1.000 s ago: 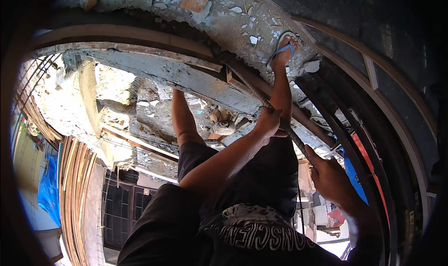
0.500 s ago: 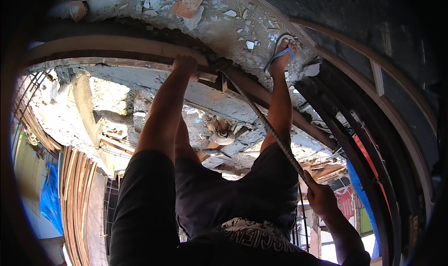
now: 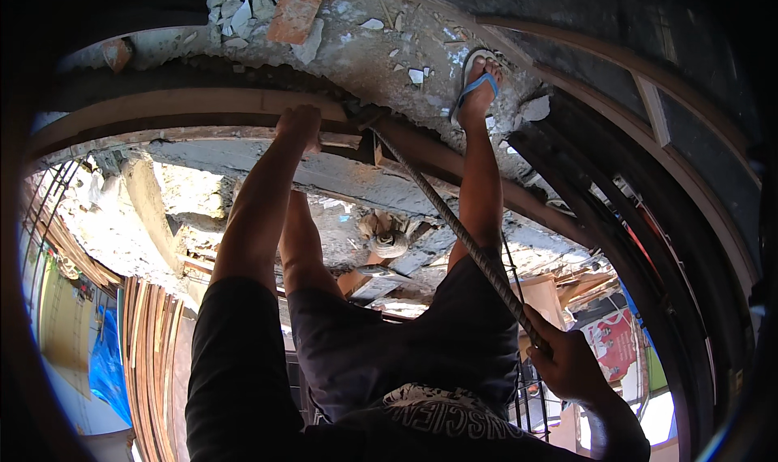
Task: The person removes wooden planks and metal rods from a partially demolished ceiling structure. They lift and drop planks, then pry and pull out metal rods using hand force.
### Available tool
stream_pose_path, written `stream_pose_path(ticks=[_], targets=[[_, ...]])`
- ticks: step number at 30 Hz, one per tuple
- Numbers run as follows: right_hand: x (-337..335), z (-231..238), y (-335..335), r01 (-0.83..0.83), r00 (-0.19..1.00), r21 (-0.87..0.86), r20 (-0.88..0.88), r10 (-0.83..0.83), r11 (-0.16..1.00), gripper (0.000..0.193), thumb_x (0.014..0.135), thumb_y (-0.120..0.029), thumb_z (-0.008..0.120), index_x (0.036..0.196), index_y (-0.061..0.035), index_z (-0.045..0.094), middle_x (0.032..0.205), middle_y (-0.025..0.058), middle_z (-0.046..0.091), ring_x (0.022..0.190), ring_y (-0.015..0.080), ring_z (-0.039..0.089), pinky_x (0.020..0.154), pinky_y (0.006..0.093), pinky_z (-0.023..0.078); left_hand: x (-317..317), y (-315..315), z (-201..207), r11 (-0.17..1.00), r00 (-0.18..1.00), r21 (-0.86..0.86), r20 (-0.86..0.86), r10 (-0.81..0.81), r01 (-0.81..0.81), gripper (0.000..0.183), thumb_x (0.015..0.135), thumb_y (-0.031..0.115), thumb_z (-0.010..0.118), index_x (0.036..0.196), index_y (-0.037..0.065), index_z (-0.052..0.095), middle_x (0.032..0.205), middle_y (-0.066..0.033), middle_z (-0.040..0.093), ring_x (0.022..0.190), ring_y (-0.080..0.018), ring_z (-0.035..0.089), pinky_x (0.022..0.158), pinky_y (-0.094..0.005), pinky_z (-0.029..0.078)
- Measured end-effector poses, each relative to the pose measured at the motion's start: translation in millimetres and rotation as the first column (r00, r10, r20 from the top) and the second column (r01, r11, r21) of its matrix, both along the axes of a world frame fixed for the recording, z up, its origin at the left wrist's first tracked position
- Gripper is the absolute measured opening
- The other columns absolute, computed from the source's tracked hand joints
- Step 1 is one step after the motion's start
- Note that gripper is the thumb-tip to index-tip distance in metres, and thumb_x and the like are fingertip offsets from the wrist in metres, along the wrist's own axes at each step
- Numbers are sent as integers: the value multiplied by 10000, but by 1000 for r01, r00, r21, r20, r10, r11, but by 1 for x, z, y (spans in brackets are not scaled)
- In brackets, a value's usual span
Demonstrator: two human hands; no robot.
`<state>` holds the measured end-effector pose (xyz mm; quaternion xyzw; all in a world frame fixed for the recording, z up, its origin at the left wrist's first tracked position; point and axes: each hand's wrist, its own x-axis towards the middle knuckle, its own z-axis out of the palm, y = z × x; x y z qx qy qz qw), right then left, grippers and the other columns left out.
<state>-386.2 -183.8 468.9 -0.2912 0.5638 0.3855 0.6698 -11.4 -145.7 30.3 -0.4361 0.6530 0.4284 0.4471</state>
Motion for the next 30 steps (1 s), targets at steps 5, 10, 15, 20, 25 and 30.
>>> stream_pose_path(ticks=[5, 10, 15, 20, 25, 30], targets=[[10, 0, 33, -203, 979, -159, -2, 205, 966, 621, 878, -110, 594, 1472, -133, 415, 638, 196, 606, 609, 364, 646, 583, 466, 516, 2, 8, 3, 997, 999, -74, 5, 37, -36, 663, 582, 238, 880, 1151, 38, 605, 1221, -143, 601, 1165, -310, 586, 992, -422, 454], [-31, -11, 74, -338, 941, -178, -48, 335, 924, 662, 845, -109, 617, 1471, -212, 429, 687, 192, 625, 658, 384, 649, 624, 486, 524, 2, 6, 4, 997, 998, -49, 37, 56, -55, 622, 596, 227, 878, 1129, 45, 612, 1191, -135, 617, 1164, -293, 589, 988, -414, 455], [-44, -10, 119, -241, 971, -216, -57, 234, 946, 681, 835, -95, 628, 1467, -258, 435, 700, 168, 633, 647, 362, 655, 590, 474, 516, 0, 5, 10, 993, 999, -115, -13, 33, -34, 555, 607, 212, 879, 1083, 56, 638, 1146, -120, 640, 1147, -269, 599, 979, -399, 460], [-41, -5, 142, -243, 970, -263, -87, 228, 934, 647, 849, -113, 619, 1456, -268, 455, 701, 150, 638, 633, 335, 659, 585, 465, 514, -3, 3, 10, 997, 998, -53, 41, 56, -54, 630, 592, 235, 886, 1129, 51, 614, 1195, -118, 611, 1205, -271, 554, 999, -421, 438], [-35, -1, 162, -240, 970, -262, -88, 225, 935, 683, 842, -106, 623, 1472, -282, 430, 692, 149, 635, 621, 318, 660, 576, 458, 509, -2, 4, 6, 998, 998, -47, 44, 38, -36, 688, 577, 254, 899, 1159, 44, 598, 1220, -129, 596, 1220, -282, 543, 1011, -435, 430], [-35, 2, 191, -171, 985, -274, -84, 153, 947, 708, 845, -85, 613, 1490, -280, 394, 689, 162, 618, 638, 349, 654, 587, 483, 507, -2, 4, 5, 998, 998, -57, 37, 42, -39, 698, 582, 257, 902, 1168, 39, 591, 1229, -136, 593, 1228, -283, 540, 1015, -434, 427]])
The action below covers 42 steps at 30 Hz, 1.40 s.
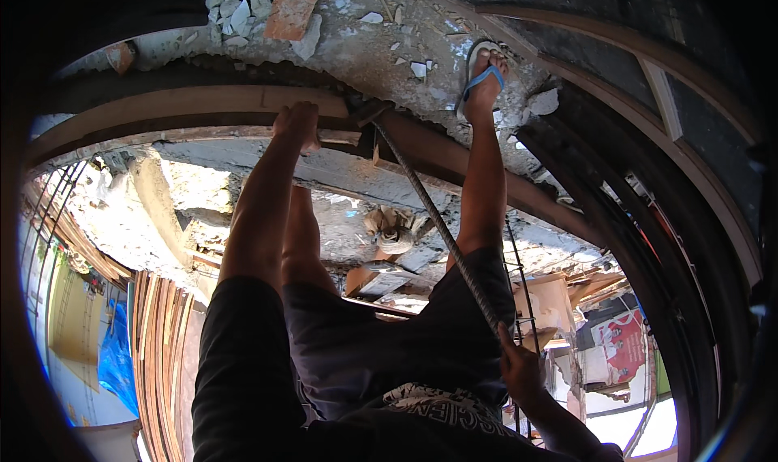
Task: The person removes wooden planks and metal rods from a partially demolished ceiling structure. They lift and drop planks, then pry and pull out metal rods using hand force.
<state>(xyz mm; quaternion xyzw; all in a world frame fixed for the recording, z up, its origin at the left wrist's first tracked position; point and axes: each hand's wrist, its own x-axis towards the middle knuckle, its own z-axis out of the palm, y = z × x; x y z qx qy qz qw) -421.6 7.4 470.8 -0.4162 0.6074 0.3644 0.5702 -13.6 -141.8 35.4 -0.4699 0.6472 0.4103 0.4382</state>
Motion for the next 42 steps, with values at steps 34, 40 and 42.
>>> stream_pose_path(ticks=[34, 40, 42], targets=[[-12, 53, -172, 614, 786, 443, -265, -558, 654, 642, 870, -66, 610, 1478, -84, 405, 587, 23, 489, 437, 115, 461, 446, 286, 378, 8, 16, 2, 996, 999, -94, -44, -10, 6, 618, 598, 238, 891, 1115, 60, 602, 1163, -120, 604, 1166, -282, 567, 974, -417, 469], [-18, 39, -180, 936, 157, 345, -582, -798, -67, 605, 952, -15, 517, 1519, -110, 326, 571, -63, 341, 408, 35, 248, 380, 216, 216, 17, 33, 1, 980, 994, -198, -94, -50, 30, 682, 618, 411, 888, 1109, 45, 590, 1141, -118, 577, 1137, -298, 552, 965, -414, 437], [-21, 39, -181, 927, 148, 363, -586, -797, -94, 567, 940, -55, 557, 1478, -98, 386, 554, -63, 294, 409, 43, 242, 388, 230, 207, 20, 38, 2, 977, 986, -203, -134, -96, 68, 687, 664, 495, 846, 1100, 31, 588, 1130, -130, 571, 1120, -305, 549, 961, -416, 422]])
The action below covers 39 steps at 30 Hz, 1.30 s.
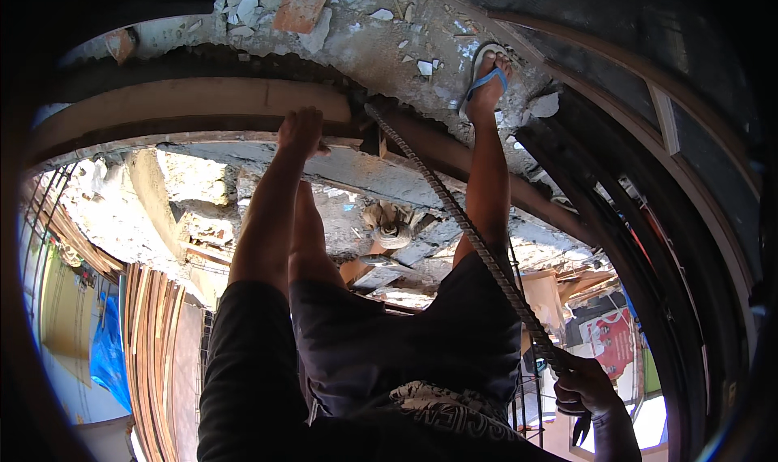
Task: The person removes wooden planks and metal rods from a partially demolished ceiling structure. They lift and drop planks, then pry and pull out metal rods using hand force.
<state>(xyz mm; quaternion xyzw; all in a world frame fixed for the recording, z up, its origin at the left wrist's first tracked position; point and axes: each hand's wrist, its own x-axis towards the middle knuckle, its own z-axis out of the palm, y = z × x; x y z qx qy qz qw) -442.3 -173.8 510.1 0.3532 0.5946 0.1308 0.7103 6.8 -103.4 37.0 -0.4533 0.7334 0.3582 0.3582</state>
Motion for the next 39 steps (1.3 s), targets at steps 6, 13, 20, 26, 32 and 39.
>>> stream_pose_path(ticks=[6, 13, 20, 26, 32, 39], targets=[[-11, 6, 5, 48, 999, 20, -15, -48, 999, 506, 988, -105, 548, 1471, -85, 398, 556, -66, 309, 419, 42, 237, 397, 225, 201, -1, 0, -2, 991, 993, 73, 43, 106, -108, 804, 787, 738, 596, 1129, 11, 597, 1152, -132, 592, 1150, -269, 545, 983, -420, 393], [-25, 6, -5, -13, 1000, 33, 3, 13, 999, 432, 983, -118, 572, 1402, -68, 478, 553, -64, 277, 432, 51, 246, 408, 233, 199, 4, 3, -3, 993, 994, 40, -21, 112, -111, 709, 837, 679, 581, 1097, 20, 585, 1117, -151, 569, 1118, -303, 536, 974, -455, 392], [-32, 6, -6, -54, 998, 53, 17, 54, 997, 439, 967, -119, 595, 1389, -66, 486, 554, -62, 274, 431, 53, 239, 411, 237, 201, 3, 1, -2, 990, 992, 59, -13, 126, -125, 691, 815, 670, 615, 1090, 37, 580, 1119, -146, 571, 1140, -302, 528, 985, -452, 387], [-53, -9, -3, 50, 999, 110, 2, -50, 993, 407, 950, -148, 618, 1339, -87, 513, 546, -58, 278, 420, 53, 220, 405, 235, 190, 6, 2, -6, 992, 993, 56, -17, 114, -112, 675, 775, 632, 688, 1088, 44, 580, 1119, -138, 576, 1135, -299, 534, 974, -452, 398], [-82, -30, 3, 64, 996, 139, 52, -72, 988, 417, 936, -171, 631, 1331, -108, 513, 535, -49, 291, 399, 55, 224, 387, 242, 193, 4, 3, -9, 997, 998, 54, 21, 59, -60, 678, 749, 621, 722, 1105, 61, 583, 1117, -133, 582, 1133, -292, 539, 965, -449, 401], [-91, -33, 10, 63, 995, 155, 71, -74, 986, 456, 934, -195, 638, 1357, -118, 485, 523, -34, 306, 384, 63, 249, 369, 251, 199, -52, -14, 35, 986, 977, -78, -167, 131, -145, 964, 705, 570, 772, 1458, 134, 356, 1412, -147, 413, 1369, -339, 365, 1183, -530, 188]])
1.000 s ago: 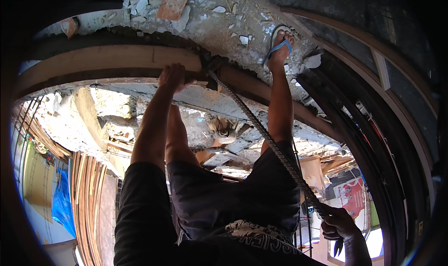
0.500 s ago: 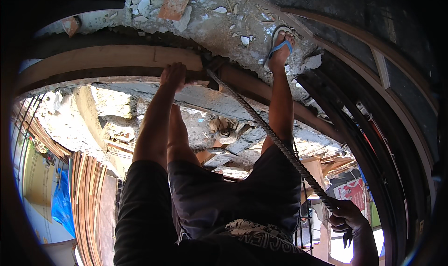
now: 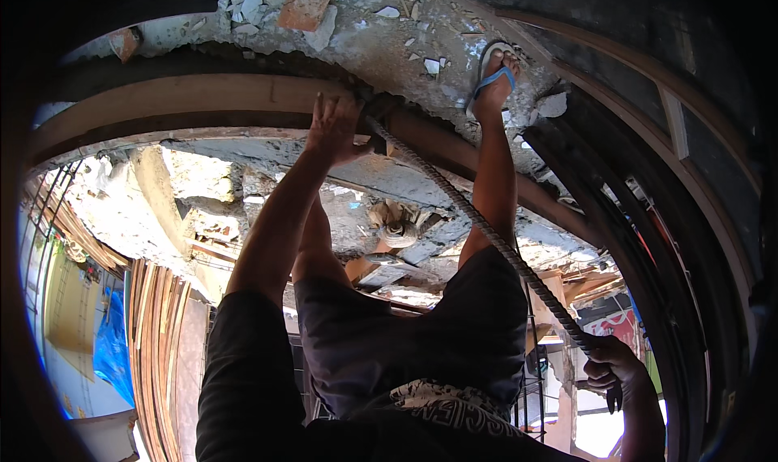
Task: The person removes wooden planks and metal rods from a partially demolished ceiling structure. They lift and drop planks, then pry and pull out metal rods using hand force.
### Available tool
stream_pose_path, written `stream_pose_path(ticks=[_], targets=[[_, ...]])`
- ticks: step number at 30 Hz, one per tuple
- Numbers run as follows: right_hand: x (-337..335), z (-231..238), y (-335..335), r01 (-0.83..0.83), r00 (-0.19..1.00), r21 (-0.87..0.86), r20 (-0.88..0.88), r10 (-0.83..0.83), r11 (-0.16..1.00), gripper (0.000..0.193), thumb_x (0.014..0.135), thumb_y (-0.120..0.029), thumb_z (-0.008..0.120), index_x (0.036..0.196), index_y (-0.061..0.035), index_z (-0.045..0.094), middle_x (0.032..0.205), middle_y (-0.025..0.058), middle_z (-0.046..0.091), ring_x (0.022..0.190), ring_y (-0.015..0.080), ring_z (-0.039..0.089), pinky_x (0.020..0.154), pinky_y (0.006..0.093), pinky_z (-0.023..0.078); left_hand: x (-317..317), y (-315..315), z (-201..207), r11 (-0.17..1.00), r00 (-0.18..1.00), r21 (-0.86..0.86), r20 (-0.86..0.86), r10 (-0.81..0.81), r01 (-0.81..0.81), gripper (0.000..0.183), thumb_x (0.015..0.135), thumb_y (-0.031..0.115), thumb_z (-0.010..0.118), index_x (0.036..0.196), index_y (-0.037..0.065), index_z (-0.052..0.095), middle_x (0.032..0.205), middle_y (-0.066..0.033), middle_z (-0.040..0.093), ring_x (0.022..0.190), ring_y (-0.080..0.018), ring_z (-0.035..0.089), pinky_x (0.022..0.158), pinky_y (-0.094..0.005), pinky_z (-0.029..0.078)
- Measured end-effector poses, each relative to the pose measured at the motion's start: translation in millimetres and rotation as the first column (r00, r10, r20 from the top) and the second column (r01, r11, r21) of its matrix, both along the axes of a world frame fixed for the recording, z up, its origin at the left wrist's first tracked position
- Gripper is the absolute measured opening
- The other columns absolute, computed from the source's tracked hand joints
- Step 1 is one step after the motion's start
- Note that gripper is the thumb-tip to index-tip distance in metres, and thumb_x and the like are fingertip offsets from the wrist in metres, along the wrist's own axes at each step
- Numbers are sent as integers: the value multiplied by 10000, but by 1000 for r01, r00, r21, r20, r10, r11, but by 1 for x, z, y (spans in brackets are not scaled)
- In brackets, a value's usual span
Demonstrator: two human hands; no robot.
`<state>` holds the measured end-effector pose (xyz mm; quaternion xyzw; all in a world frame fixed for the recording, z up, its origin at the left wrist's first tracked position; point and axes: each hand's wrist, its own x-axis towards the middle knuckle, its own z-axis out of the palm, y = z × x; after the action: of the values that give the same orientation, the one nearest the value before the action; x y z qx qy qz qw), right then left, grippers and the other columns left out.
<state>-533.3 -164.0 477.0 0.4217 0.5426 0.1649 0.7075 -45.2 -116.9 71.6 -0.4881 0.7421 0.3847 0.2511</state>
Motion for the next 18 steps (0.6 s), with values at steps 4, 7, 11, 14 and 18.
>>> stream_pose_path(ticks=[4, 7, 11, 14, 18], targets=[[0, 1, -2, -42, 999, 1, -3, 42, 999, 475, 928, -205, 645, 1365, -120, 479, 521, -28, 314, 380, 65, 257, 364, 254, 203, -98, 18, 26, 996, 721, 91, -688, 80, -23, 845, 636, 441, 844, 1373, 212, 500, 1281, -91, 548, 1282, -301, 451, 1183, -535, 231], [-1, -7, -9, -113, 994, -41, -15, 113, 993, 483, 911, -204, 661, 1357, -114, 498, 527, -31, 318, 390, 62, 251, 375, 248, 205, -136, 28, 27, 892, 866, 417, -497, 62, 176, 436, 661, 371, 820, 1042, 203, 690, 1076, -69, 663, 1052, -282, 621, 975, -461, 459], [12, -6, -21, -262, 965, -128, -9, 263, 957, 509, 885, -208, 689, 1351, -91, 520, 535, -24, 353, 403, 60, 275, 391, 240, 218, -130, 44, 25, 959, 830, 283, -536, 153, 6, 381, 703, 350, 786, 1029, 182, 685, 1029, -67, 671, 1004, -282, 632, 921, -427, 482], [46, 21, -22, -295, 955, -183, -85, 284, 938, 508, 906, -148, 674, 1370, -32, 502, 547, -23, 403, 413, 66, 331, 400, 239, 247, -118, 53, 24, 992, 746, 44, -656, 115, -115, 316, 719, 299, 763, 975, 134, 677, 980, -81, 666, 979, -285, 630, 894, -429, 483], [107, 59, -10, -311, 948, -202, -133, 289, 929, 495, 963, -58, 580, 1436, -7, 442, 602, -44, 430, 463, 35, 365, 433, 218, 295, -102, 58, 29, 944, 559, 68, -791, 249, -324, 149, 720, 188, 717, 682, 100, 602, 723, -79, 601, 763, -283, 610, 773, -410, 466]])
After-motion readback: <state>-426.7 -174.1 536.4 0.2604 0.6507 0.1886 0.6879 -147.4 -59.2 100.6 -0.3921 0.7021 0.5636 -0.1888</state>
